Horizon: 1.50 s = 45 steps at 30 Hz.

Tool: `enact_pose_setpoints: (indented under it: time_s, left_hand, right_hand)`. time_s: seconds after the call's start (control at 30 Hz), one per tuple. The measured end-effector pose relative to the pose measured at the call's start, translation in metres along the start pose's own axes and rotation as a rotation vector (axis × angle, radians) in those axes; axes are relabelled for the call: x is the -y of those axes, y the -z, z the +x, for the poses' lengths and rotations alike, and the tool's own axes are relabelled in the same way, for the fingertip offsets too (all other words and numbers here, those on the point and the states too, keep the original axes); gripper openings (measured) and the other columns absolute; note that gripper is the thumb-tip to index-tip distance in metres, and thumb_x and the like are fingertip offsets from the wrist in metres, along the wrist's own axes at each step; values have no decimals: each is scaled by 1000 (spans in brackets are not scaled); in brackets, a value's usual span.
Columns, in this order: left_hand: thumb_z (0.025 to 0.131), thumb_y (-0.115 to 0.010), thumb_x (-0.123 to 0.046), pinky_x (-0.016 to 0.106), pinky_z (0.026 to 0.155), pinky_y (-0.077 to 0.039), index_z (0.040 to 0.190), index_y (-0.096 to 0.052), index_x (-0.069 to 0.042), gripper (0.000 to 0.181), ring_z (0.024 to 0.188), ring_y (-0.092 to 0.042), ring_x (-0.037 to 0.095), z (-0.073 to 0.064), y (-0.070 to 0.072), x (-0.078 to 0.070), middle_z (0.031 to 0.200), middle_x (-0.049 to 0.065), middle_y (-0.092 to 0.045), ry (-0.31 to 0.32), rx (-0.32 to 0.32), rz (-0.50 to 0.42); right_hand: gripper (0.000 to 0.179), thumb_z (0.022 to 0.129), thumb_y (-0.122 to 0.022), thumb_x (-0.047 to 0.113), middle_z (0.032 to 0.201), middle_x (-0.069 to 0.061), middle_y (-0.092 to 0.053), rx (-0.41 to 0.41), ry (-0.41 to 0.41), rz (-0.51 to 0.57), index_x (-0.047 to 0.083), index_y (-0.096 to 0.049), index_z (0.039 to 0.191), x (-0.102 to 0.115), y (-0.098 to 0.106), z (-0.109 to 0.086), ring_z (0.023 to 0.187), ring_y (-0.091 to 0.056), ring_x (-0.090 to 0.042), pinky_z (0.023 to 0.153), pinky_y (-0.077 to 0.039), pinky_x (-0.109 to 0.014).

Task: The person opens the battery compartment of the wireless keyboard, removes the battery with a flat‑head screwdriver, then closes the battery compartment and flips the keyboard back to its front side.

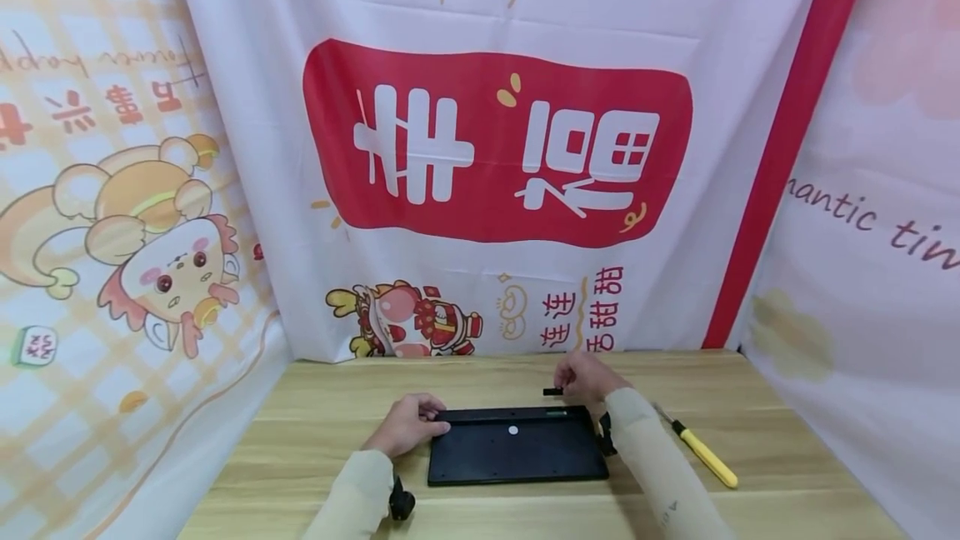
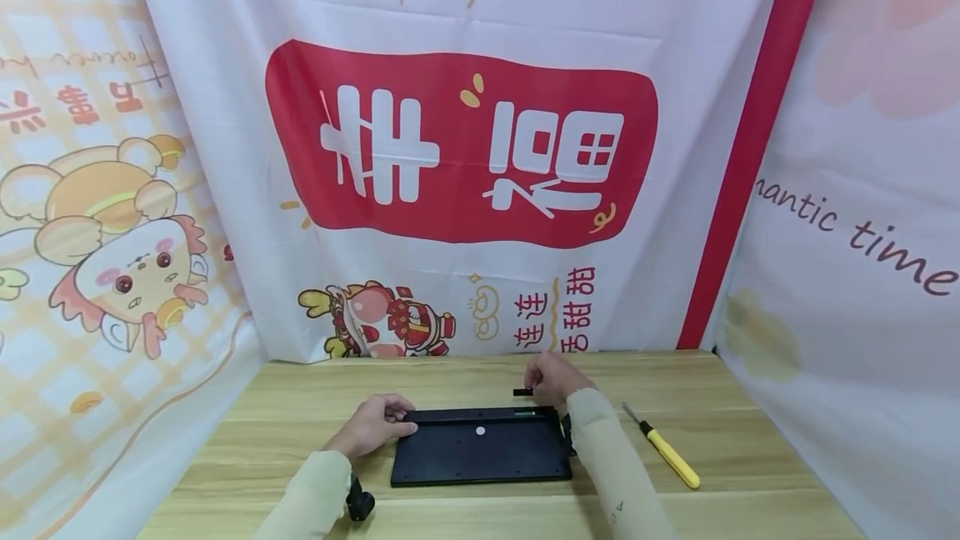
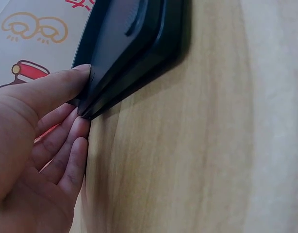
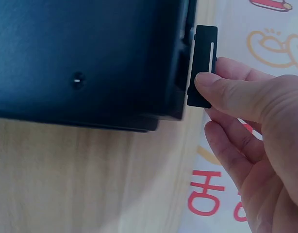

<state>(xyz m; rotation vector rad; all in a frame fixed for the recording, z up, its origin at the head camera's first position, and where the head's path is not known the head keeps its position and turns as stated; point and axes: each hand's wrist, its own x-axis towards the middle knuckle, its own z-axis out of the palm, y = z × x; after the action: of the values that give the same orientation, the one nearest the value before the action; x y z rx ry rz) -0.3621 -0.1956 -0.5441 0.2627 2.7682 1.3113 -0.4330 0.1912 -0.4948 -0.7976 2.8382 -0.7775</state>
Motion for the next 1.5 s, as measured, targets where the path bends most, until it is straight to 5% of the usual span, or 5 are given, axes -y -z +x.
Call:
enact_pose_setpoints:
  time_s: [0.33,0.57,0.77,1.17,1.5]
  left_hand:
    - [90,-85,-19,41,88,-55,114,-75,-11,27,98,-62,18,1,0,1,107,3,-71,-13,5,-4]
    - [91,-85,-20,40,89,-55,117,-75,-10,29,98,-62,17,0,0,-2,109,4,-72,2,0,-18]
    - [91,-84,-21,40,89,-56,116,-75,-11,28,98,-63,17,-1,-1,-6,110,3,-72,12,-7,-13]
    - [92,-84,-20,43,91,-57,115,-76,-12,26,99,-65,17,0,2,-2,109,3,-73,29,-27,4]
    - [92,-84,-20,43,92,-57,114,-76,-14,25,100,-65,16,2,-1,0,110,2,-73,31,-23,8]
  right_hand:
    - [21,81,-76,-14,84,-4,-74,-32,75,-46,6,-77,88,-17,-11,6,77,-66,-13,68,-55,-28]
    - [24,88,-76,-4,104,-8,-76,-22,-26,-61,3,-78,110,-9,3,-1,95,-70,-19,86,-61,-43]
    - [22,91,-80,1,109,-11,-76,-34,7,-116,3,-77,112,-2,36,-24,99,-72,-24,89,-61,-44]
    - [33,91,-83,14,114,-14,-76,-32,-75,-137,-1,-74,119,-15,97,-83,105,-72,-32,94,-60,-50]
    - [37,88,-86,19,109,-15,-77,-98,-71,-170,-3,-75,114,-43,93,-149,99,-73,-30,89,-61,-50]
